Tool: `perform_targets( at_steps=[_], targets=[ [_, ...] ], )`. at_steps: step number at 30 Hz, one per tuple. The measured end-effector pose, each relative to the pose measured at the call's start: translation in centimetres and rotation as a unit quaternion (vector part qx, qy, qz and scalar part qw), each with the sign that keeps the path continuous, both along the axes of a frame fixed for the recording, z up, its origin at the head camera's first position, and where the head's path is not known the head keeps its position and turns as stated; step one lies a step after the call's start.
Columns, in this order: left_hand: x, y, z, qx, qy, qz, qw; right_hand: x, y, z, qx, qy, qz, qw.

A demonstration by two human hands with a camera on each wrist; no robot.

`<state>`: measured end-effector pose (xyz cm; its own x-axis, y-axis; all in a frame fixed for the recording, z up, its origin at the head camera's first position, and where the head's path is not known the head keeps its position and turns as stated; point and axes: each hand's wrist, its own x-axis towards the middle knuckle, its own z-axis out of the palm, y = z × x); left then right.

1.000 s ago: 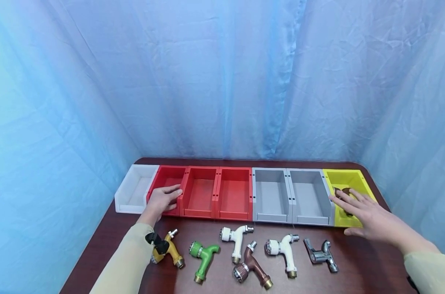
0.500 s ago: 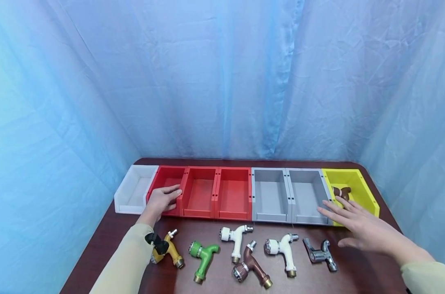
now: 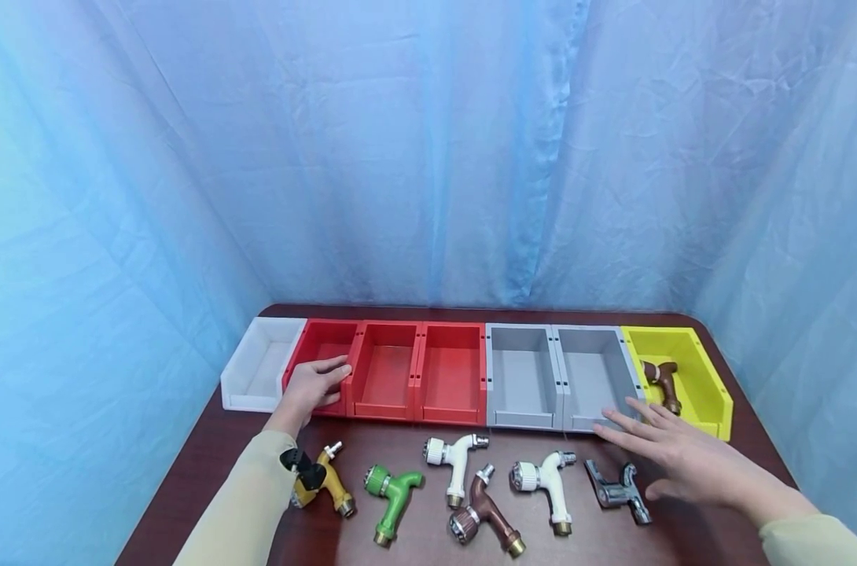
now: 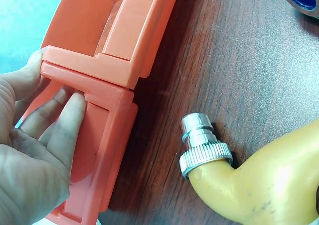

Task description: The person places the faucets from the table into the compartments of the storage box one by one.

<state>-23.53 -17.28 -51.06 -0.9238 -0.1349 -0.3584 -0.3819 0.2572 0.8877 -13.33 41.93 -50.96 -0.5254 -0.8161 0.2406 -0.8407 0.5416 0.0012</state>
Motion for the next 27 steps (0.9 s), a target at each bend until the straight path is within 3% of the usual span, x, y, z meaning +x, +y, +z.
perform_targets(
  at_steps=[14, 27],
  targets=[
    [0.0, 0.0, -0.3, 0.0, 0.004, 0.0, 1.0, 1.4, -0.9, -1.1, 0.03, -0.021, 0.004, 0.9993],
    [0.0, 0.0, -0.2, -0.002, 0.003, -0.001, 1.0, 2.0, -1.6, -2.4, 0.041, -0.048, 0.034, 0.9974]
  ],
)
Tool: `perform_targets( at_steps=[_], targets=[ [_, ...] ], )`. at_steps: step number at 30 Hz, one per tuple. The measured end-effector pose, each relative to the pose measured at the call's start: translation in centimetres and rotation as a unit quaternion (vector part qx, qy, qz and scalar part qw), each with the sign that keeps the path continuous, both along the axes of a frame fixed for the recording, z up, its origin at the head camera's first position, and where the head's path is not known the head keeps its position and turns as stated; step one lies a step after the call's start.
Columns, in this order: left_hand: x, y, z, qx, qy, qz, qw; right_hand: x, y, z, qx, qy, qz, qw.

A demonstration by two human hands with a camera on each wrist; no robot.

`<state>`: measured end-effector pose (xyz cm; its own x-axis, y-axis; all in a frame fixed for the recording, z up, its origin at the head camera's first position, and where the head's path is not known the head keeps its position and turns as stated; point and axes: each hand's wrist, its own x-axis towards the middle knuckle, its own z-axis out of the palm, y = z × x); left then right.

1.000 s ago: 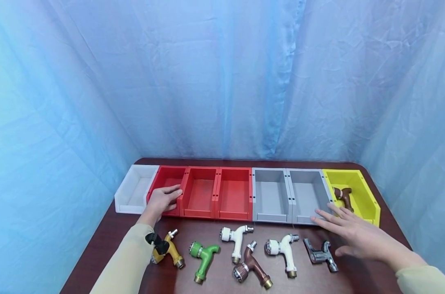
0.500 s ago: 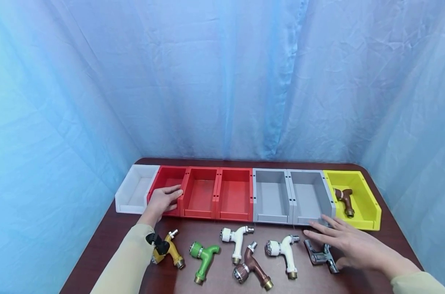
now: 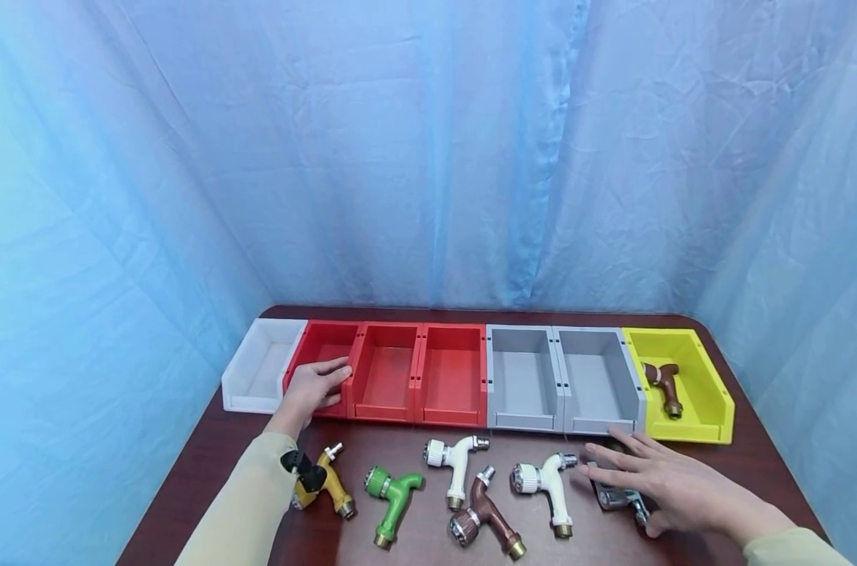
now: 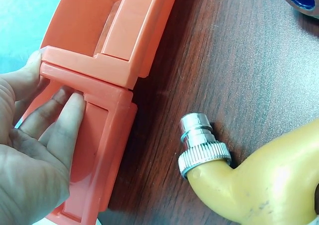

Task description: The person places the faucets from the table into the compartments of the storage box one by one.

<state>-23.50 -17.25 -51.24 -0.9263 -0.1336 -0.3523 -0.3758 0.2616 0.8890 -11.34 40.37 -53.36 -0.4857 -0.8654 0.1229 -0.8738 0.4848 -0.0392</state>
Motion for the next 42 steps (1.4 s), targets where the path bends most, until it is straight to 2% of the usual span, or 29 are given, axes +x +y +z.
perform_targets(
  at_steps=[16, 23, 26, 34, 39, 42],
  targets=[
    [0.2, 0.0, 0.1, 0.003, -0.004, 0.001, 1.0, 0.8, 0.3, -1.0, 0.021, -0.047, -0.006, 0.9986],
    [0.1, 0.0, 0.0, 0.004, -0.002, -0.001, 1.0, 1.0, 0.4, -1.2, 0.041, -0.034, -0.014, 0.9985],
    [0.0, 0.0, -0.1, 0.005, -0.001, 0.0, 1.0, 0.9, 0.4, -1.0, 0.033, -0.031, -0.005, 0.999],
    [-0.1, -0.1, 0.0, 0.007, -0.004, 0.003, 1.0, 0.7, 0.6, -1.0, 0.007, -0.054, 0.005, 0.9985],
    [-0.1, -0.1, 0.0, 0.009, -0.005, -0.001, 0.9999, 0.7, 0.8, -1.2, 0.008, -0.036, 0.003, 0.9993],
    [-0.1, -0.1, 0.0, 0.008, -0.004, -0.001, 1.0, 0.7, 0.8, -1.4, 0.006, -0.008, 0.003, 0.9999]
  ],
)
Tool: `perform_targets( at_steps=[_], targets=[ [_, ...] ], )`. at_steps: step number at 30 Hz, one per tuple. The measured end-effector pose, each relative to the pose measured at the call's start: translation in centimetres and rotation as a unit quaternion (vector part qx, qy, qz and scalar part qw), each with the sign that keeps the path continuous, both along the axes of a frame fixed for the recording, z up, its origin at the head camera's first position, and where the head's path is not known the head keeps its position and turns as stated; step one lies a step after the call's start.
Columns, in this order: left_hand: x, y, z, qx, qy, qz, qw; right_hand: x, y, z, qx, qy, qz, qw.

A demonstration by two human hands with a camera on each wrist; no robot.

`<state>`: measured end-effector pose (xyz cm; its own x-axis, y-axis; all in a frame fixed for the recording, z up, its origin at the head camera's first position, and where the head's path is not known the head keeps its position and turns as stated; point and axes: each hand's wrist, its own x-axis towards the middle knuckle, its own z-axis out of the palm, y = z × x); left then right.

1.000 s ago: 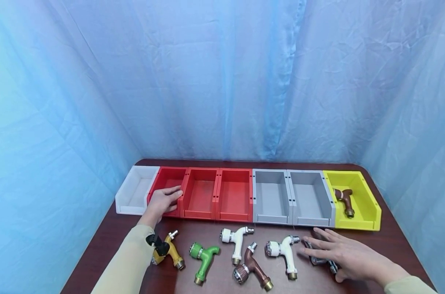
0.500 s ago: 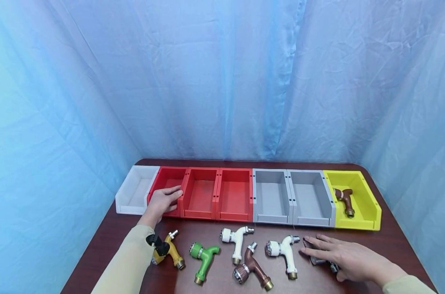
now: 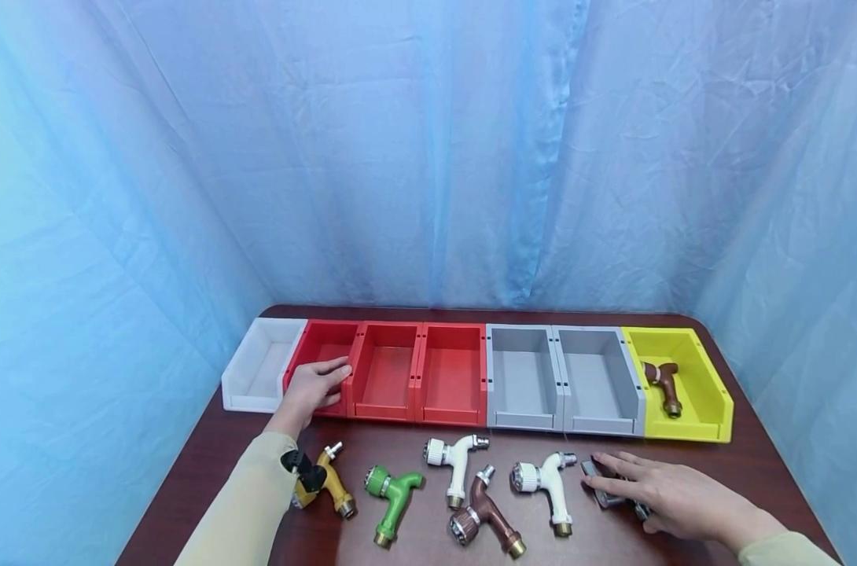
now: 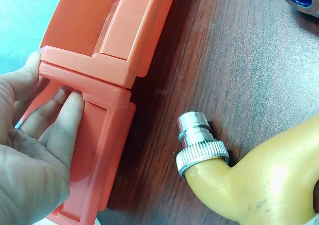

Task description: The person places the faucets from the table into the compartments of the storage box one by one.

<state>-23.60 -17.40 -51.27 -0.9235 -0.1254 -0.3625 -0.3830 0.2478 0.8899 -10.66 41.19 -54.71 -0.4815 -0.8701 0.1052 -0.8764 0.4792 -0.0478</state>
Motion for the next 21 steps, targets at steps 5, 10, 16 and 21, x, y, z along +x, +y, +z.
perform_targets(
  at_steps=[5, 10, 16, 21],
  targets=[
    [0.1, 0.0, 0.1, -0.002, -0.001, 0.0, 1.0, 0.0, -0.1, -0.1, -0.008, 0.016, 0.009, 0.9998],
    [0.1, 0.0, 0.0, -0.001, -0.001, 0.0, 1.0, 0.1, -0.3, -0.3, -0.023, 0.025, 0.01, 0.9994],
    [0.2, 0.0, 0.0, -0.001, 0.001, -0.002, 1.0, 0.3, -1.0, -0.8, -0.041, 0.054, -0.018, 0.9976],
    [0.3, 0.0, 0.1, -0.004, 0.001, 0.0, 1.0, 0.2, -1.5, -1.1, -0.032, 0.088, -0.034, 0.995]
  ],
)
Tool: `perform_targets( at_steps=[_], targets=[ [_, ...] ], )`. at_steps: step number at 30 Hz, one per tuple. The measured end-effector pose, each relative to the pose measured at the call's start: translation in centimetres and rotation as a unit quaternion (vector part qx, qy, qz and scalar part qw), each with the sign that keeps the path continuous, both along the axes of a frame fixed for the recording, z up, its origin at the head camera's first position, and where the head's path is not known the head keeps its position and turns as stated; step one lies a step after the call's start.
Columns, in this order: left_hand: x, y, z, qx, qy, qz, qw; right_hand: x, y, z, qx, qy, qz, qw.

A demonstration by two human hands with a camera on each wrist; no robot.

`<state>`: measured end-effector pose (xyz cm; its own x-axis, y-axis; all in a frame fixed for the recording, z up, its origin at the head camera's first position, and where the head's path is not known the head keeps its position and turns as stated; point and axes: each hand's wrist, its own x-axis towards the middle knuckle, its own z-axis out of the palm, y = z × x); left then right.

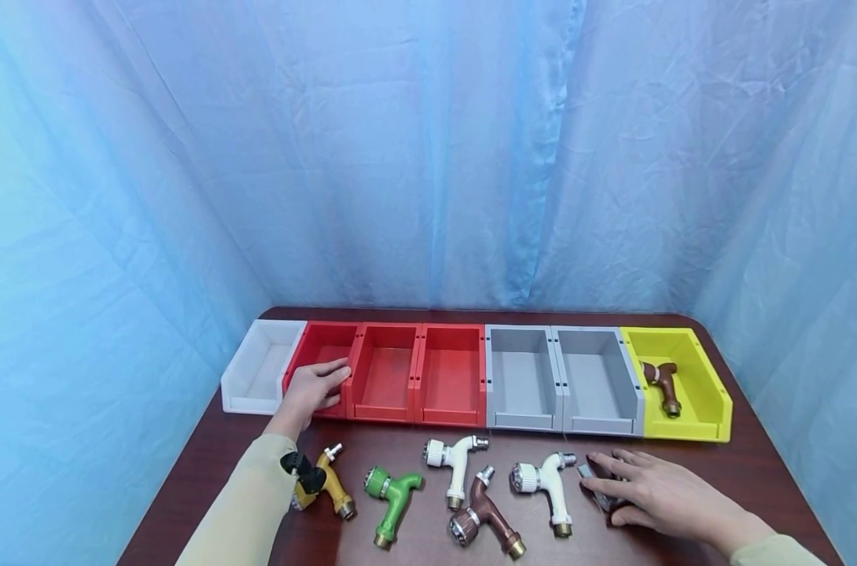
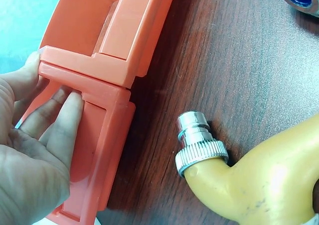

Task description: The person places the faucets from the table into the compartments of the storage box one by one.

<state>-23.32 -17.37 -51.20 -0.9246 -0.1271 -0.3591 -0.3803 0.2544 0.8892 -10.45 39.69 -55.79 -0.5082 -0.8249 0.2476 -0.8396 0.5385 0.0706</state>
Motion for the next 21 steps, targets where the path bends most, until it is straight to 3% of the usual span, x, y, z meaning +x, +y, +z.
perform_targets(
  at_steps=[8, 12, 16, 21],
  targets=[
    [0.1, 0.0, 0.0, -0.002, 0.004, 0.0, 1.0, -0.1, -0.7, 0.1, -0.004, 0.007, -0.008, 0.9999],
    [0.0, -0.1, 0.0, -0.001, 0.003, -0.002, 1.0, 0.2, -1.5, -0.1, 0.002, 0.004, -0.075, 0.9972],
    [0.0, -0.2, -0.1, 0.002, 0.004, -0.001, 1.0, 0.3, -2.8, 0.0, 0.026, -0.02, -0.156, 0.9872],
    [0.0, -0.1, 0.0, 0.005, 0.004, -0.001, 1.0, 0.2, -3.6, 0.7, 0.064, -0.081, -0.178, 0.9786]
  ],
)
